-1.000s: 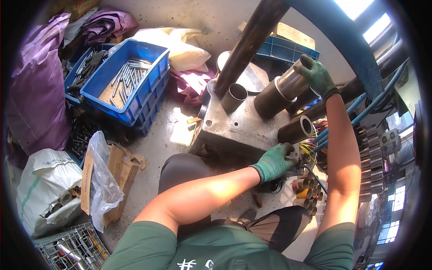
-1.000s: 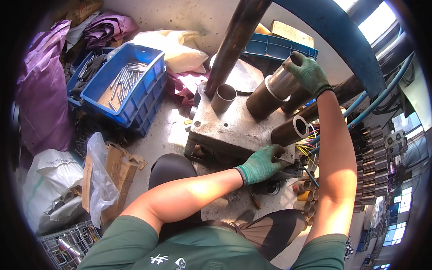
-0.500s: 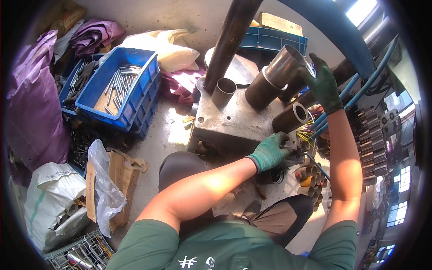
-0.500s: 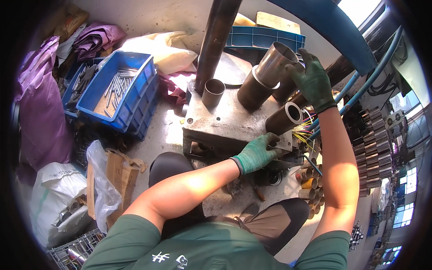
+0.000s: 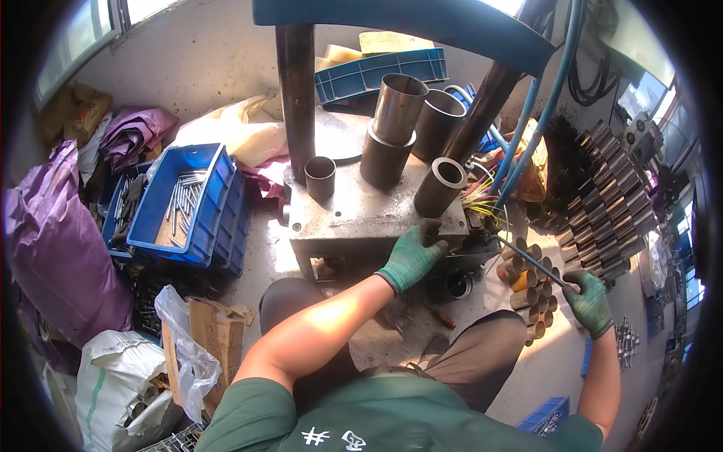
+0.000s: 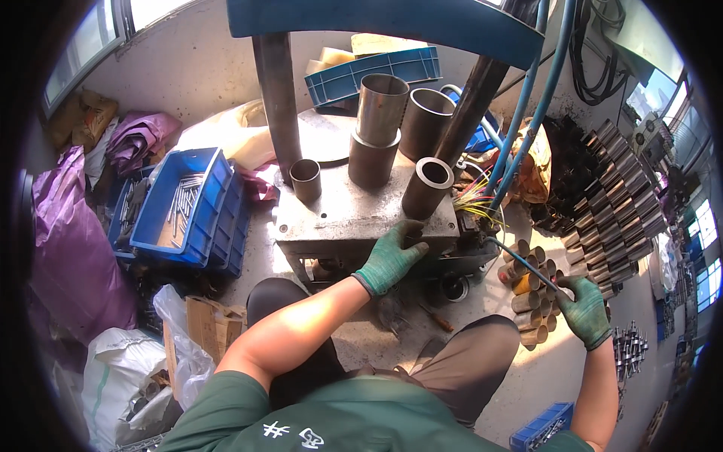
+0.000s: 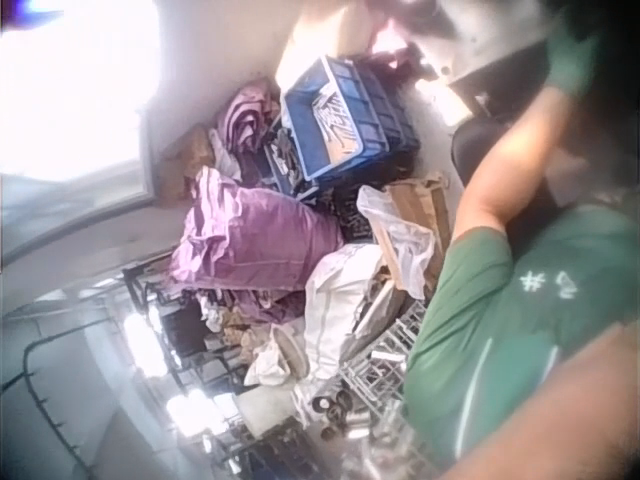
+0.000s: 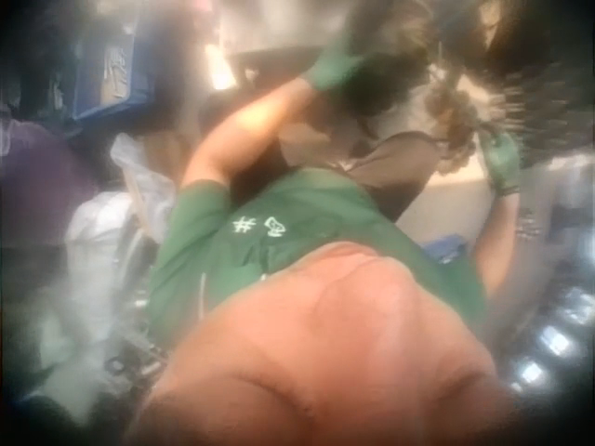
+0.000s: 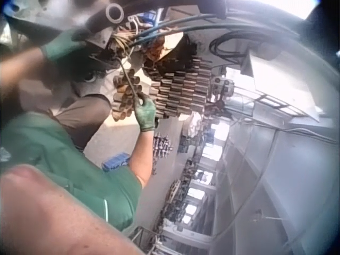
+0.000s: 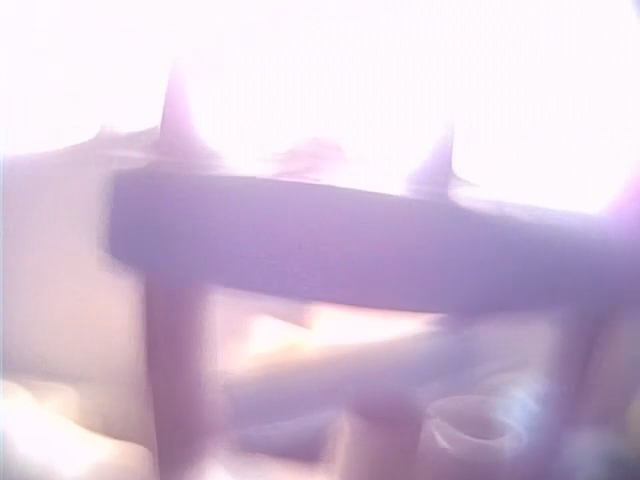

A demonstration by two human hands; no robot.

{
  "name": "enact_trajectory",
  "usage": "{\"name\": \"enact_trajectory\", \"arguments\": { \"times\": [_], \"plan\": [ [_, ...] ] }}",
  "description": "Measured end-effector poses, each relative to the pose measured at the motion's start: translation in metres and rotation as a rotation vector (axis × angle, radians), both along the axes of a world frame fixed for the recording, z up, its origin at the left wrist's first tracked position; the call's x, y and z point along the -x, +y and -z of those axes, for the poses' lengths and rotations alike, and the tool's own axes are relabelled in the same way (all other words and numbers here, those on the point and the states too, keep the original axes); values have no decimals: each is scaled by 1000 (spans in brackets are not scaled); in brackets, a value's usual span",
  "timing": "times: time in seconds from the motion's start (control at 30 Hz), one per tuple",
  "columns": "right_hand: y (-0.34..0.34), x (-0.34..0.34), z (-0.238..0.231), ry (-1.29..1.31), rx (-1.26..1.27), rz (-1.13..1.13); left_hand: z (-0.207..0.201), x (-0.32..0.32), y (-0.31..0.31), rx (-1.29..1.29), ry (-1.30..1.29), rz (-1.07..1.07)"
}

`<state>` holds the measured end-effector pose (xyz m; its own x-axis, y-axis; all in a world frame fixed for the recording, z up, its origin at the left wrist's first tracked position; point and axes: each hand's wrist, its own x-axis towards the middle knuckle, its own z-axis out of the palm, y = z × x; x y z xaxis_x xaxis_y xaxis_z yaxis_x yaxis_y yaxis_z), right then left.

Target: The person retrieves metal casings and motor stators, inserts them into a hydraulic press, and operates the lever to press-fit the parts together before removing the assembled components.

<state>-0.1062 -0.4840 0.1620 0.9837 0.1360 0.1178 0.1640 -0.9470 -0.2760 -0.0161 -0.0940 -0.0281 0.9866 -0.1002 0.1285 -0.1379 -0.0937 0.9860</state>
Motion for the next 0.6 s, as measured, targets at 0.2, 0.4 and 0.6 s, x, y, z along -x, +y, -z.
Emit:
{"name": "enact_trajectory", "arguments": {
  "times": [0.2,0.4,0.6],
  "plan": [
    [-5,-46,5,-740,-64,-172,28,-41,-6,-149,-317,-332],
    [6,-137,-39,-957,-95,-139,-9,-96,-39,-225,-210,-370],
    [23,-189,-58,-817,-76,48,10,-125,-51,67,-258,-408]
  ]
}}
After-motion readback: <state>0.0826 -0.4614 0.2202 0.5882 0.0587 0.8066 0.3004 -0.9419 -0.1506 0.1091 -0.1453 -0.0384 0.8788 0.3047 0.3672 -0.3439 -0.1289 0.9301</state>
